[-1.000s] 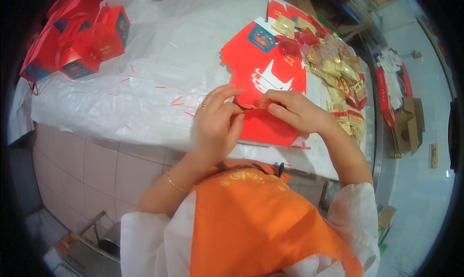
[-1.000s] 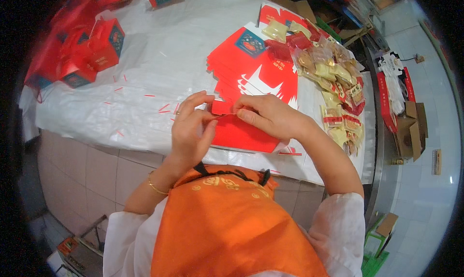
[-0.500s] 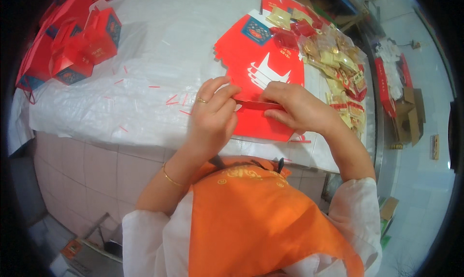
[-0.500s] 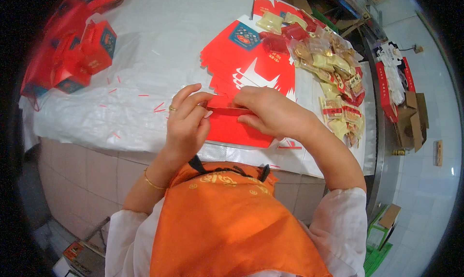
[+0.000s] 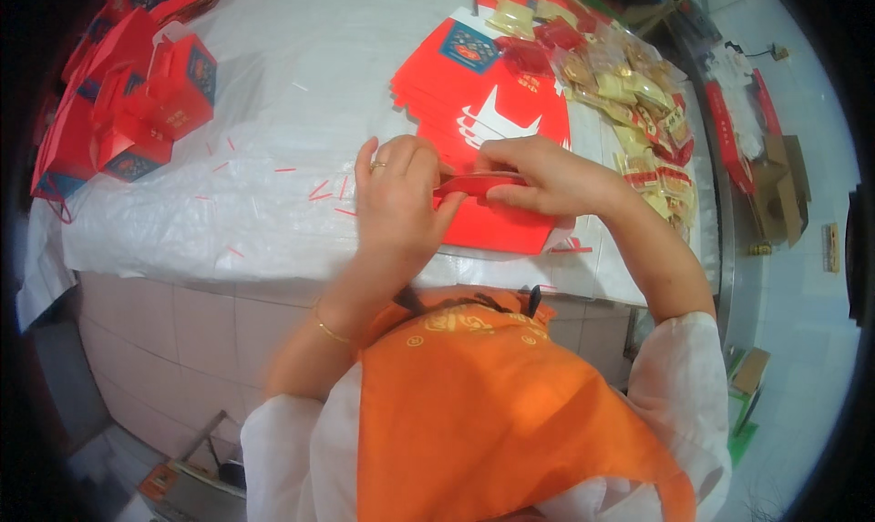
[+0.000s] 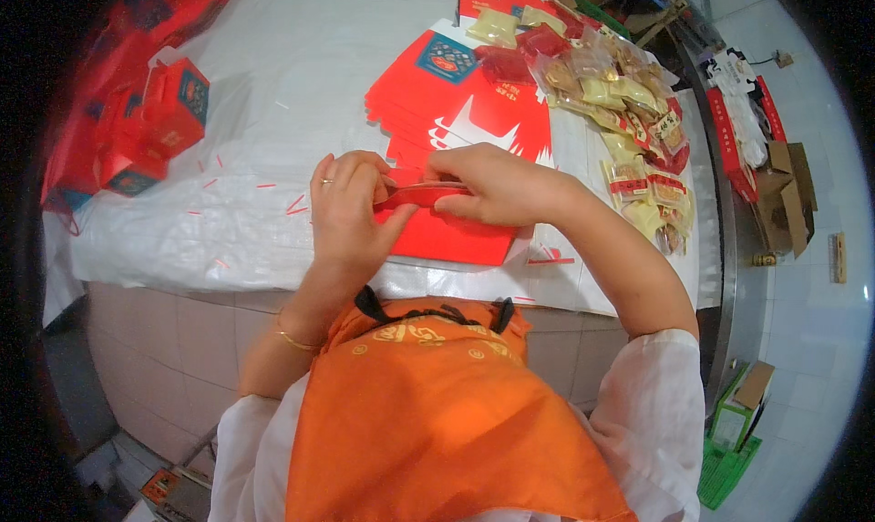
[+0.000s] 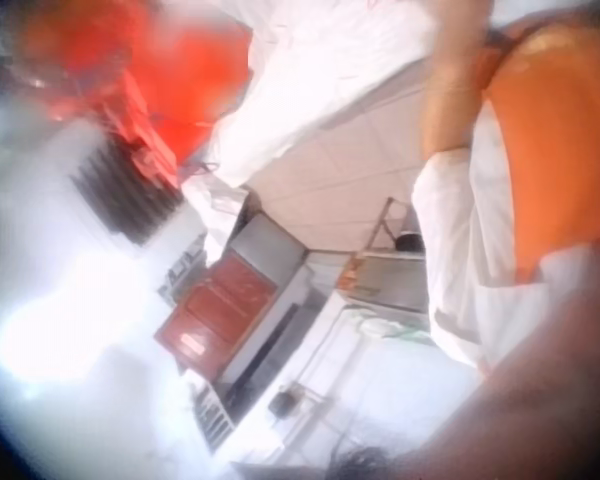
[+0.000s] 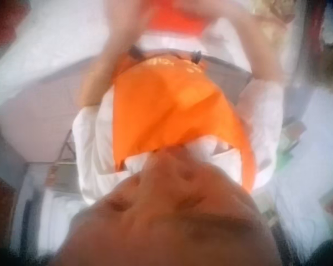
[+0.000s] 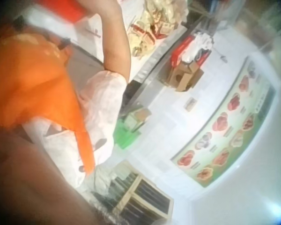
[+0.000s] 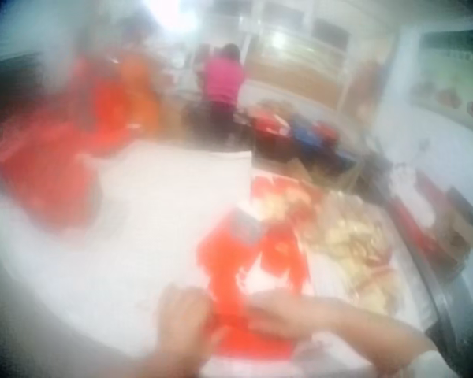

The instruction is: The person folds several red decorative gift boxes, places packaged snacks into each box, and tucks the flaps to close them on a production table.

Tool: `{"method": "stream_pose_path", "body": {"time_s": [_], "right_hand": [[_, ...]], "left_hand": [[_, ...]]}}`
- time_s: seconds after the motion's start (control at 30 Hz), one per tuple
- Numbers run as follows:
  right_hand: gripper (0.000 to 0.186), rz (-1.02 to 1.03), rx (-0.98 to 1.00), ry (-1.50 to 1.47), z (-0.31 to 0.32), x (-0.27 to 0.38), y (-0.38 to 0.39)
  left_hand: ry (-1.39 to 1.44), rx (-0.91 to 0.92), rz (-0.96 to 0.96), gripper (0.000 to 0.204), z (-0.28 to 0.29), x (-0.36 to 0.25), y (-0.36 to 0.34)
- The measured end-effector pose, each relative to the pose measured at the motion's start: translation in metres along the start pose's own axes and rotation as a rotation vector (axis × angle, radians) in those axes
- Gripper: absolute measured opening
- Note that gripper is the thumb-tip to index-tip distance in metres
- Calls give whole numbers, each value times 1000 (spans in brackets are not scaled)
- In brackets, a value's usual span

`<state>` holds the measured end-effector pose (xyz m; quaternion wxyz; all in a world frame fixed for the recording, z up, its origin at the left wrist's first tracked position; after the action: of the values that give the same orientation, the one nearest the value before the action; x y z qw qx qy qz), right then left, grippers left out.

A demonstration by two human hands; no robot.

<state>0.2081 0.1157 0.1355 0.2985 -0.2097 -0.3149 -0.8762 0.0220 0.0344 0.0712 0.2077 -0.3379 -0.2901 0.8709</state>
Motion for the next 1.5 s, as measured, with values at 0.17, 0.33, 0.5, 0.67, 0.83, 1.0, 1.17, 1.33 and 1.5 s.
{"method": "stream_pose_path", "body": {"time_s": [0.17, 0.33, 0.5, 0.67, 0.83, 1.0, 1.17, 1.33, 1.5], "right_hand": [[30, 11, -29, 103, -2, 3, 3], [30, 40, -215, 263, -13, 3, 14], [26, 43, -310, 270, -20, 3, 18], [25, 92, -283, 281, -19, 4, 19], [25, 95, -242, 338, -17, 2, 20], [32, 97, -170, 320, -17, -2, 18], [30, 149, -191, 286, -28, -6, 20], [21, 82, -94, 165, -21, -6, 18], [16, 48, -140, 196, -21, -13, 16]], "left_hand": [[-74, -40, 17, 42, -10, -4, 4], [-167, -63, -20, 50, -13, -7, 4], [-170, -89, -49, 59, -14, -8, 3], [-225, -34, -104, 48, -17, -3, 3], [-88, 34, -171, 27, -16, 6, -1], [17, 188, -191, 15, -6, 10, -9], [-28, 307, -249, 14, -2, 10, -10], [46, 371, -203, 10, 7, 9, -14], [28, 391, -187, 5, 9, 8, -17]]}}
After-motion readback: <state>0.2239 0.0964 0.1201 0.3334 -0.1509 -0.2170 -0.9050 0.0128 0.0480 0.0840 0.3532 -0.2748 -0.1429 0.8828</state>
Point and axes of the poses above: each hand's wrist, its own y-axis away from the middle knuckle, its own z-axis out of the back of the hand, x = y × z, the point moved 2 cm from there along -y, towards the middle knuckle, and after that the axes turned 11 degrees about -z, right-handed, at the moved point
